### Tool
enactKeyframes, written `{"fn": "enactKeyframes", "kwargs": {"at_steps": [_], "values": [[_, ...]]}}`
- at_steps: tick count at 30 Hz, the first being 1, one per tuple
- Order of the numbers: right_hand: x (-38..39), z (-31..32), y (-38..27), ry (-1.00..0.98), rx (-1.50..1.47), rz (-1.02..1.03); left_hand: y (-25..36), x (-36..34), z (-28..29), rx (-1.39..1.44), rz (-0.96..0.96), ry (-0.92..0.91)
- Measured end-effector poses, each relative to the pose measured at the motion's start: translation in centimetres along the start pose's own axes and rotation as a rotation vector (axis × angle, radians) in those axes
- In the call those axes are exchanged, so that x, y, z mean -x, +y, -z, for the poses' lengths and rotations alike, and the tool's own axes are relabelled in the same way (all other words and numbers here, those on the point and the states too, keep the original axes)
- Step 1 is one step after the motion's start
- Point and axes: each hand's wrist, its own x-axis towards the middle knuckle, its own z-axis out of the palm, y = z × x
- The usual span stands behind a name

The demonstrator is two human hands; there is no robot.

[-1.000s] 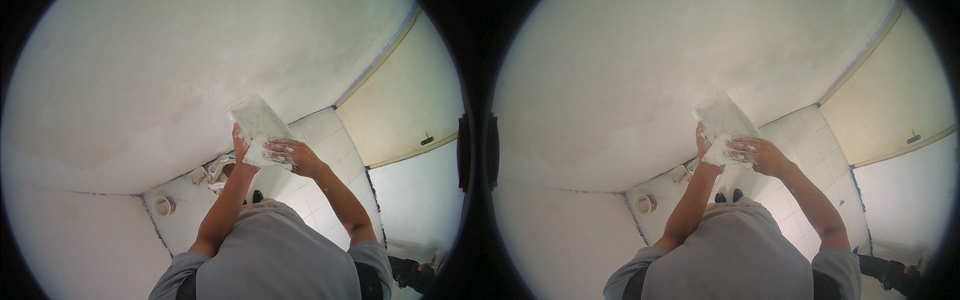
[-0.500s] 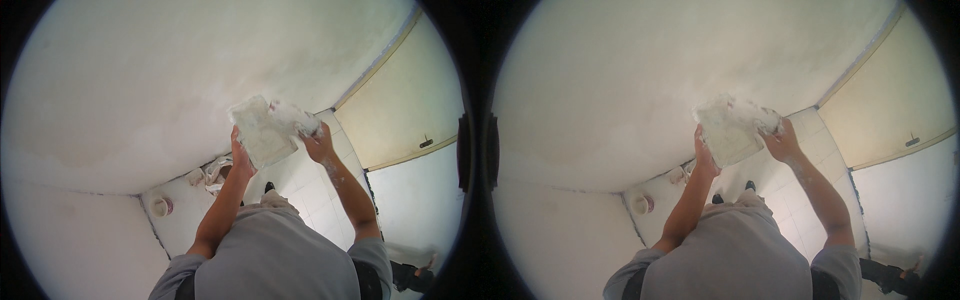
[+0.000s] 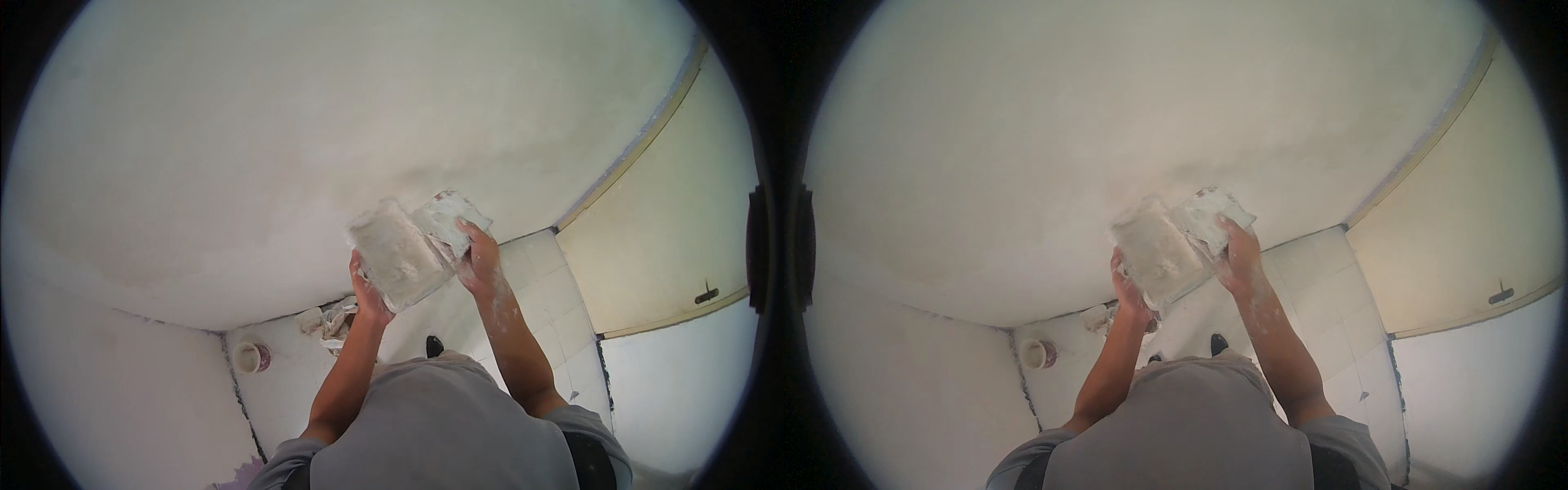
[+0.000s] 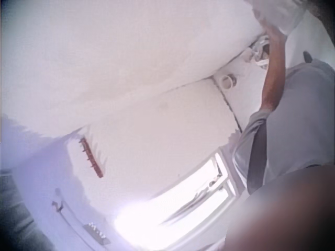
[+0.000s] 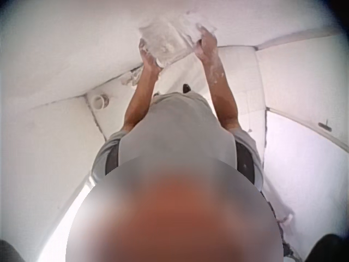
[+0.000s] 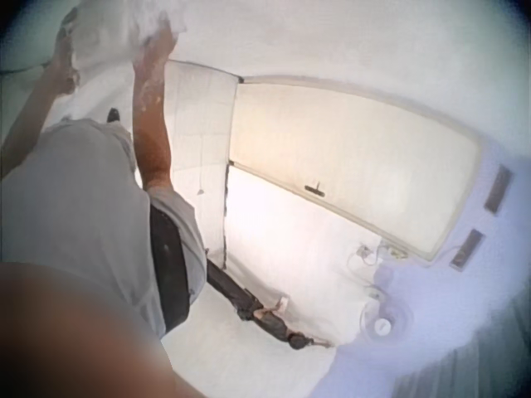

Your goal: The person scoops white plaster from a bucket and a bag onto a hawk, then uses a trowel to spread and smooth the plaster on the ceiling. The person repeatedly reloads the hawk and continues applying plaster to the ceiling surface.

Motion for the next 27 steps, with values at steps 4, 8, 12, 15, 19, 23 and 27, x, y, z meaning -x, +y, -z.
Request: {"fn": "enactKeyframes", "kwargs": {"at_steps": [4, 8, 12, 15, 19, 23, 27], "values": [[-3.1, 0.3, 0.2, 0.27, -0.019, -0.087, -0.8, -0.6, 1.7, -0.103, -0.07, 0.067], [-10.3, 6.1, 1.5, 0.389, -0.055, 0.081, -2.3, -0.6, 0.7, -0.041, -0.101, 0.147], [-17.6, 6.0, -1.1, 0.78, -0.097, 0.053, -3.3, -1.3, 3.1, -0.045, -0.192, 0.128], [-21.7, 3.7, -5.6, 0.873, -0.103, 0.07, -3.7, -1.6, 2.9, -0.038, -0.198, 0.136], [-23.3, 1.9, -10.8, 0.715, -0.07, 0.126, -3.6, -1.8, 2.7, 0.009, -0.174, 0.118], [-18.8, 1.4, -11.8, 0.464, -0.093, 0.197, -3.1, -1.4, 3.7, 0.02, -0.181, 0.125], [-16.1, 5.6, -9.3, 0.493, -0.021, 0.185, -3.1, -1.4, 3.2, 0.023, -0.198, 0.125]]}}
